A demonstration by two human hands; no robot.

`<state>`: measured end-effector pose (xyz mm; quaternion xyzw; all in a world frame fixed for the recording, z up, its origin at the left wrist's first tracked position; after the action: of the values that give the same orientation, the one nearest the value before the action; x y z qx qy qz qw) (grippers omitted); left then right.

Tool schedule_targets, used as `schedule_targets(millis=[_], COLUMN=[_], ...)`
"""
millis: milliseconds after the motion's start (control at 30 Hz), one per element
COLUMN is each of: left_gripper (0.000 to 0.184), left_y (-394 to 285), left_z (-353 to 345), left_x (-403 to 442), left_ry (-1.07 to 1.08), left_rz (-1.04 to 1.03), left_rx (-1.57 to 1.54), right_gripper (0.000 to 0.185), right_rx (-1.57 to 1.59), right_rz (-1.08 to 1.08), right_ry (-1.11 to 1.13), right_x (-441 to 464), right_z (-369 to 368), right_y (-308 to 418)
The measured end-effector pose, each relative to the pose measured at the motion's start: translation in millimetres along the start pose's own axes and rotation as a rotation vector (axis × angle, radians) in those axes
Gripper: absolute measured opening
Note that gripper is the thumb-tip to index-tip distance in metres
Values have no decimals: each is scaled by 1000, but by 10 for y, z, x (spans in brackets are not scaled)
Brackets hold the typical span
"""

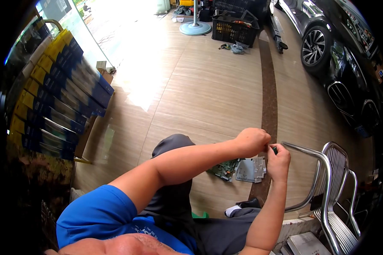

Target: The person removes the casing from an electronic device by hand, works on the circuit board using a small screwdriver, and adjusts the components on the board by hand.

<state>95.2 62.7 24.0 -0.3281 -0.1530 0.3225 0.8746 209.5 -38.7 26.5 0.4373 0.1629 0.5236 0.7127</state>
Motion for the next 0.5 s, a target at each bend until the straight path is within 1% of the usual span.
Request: schedule_targets(millis=[100,167,200,267,367,467,500], left_gripper=[14,14,14,15,16,19,20], left_y=[-8,-17,-21,-17,-12,-57,-69], left_z=[0,9,11,7,7,100,130], left_x=[-18,-30,-35,-36,-37,-98,-103], left_ry=[15,28,37,45,72,123,155], left_rz=[-14,-17,-18,-19,-30,-31,-17], left_rx=[14,19,28,36,47,62,57], right_gripper=[13,12,12,12,12,13,13], right_rx=[-27,132,132,242,311,304,247], right_rz=[-1,-54,-54,-162,-188,-160,-176], right_ry=[41,67,67,112,164,207,234], right_x=[-12,-24,-27,-47,-60,-76,-78], right_z=[-1,-21,-14,-8,0,-2,4], right_y=[-44,-70,-48,-2,12,29,45])
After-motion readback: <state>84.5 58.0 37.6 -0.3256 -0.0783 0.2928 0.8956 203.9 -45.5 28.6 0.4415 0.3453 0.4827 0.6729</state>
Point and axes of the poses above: each hand's wrist, its own x-axis towards the middle knuckle, its own z-axis out of the back of the hand, y = z × x, the point moved 3 cm from there along x, towards the middle knuckle, and after that the axes turned 15 degrees about z, right-handed, at the moved point
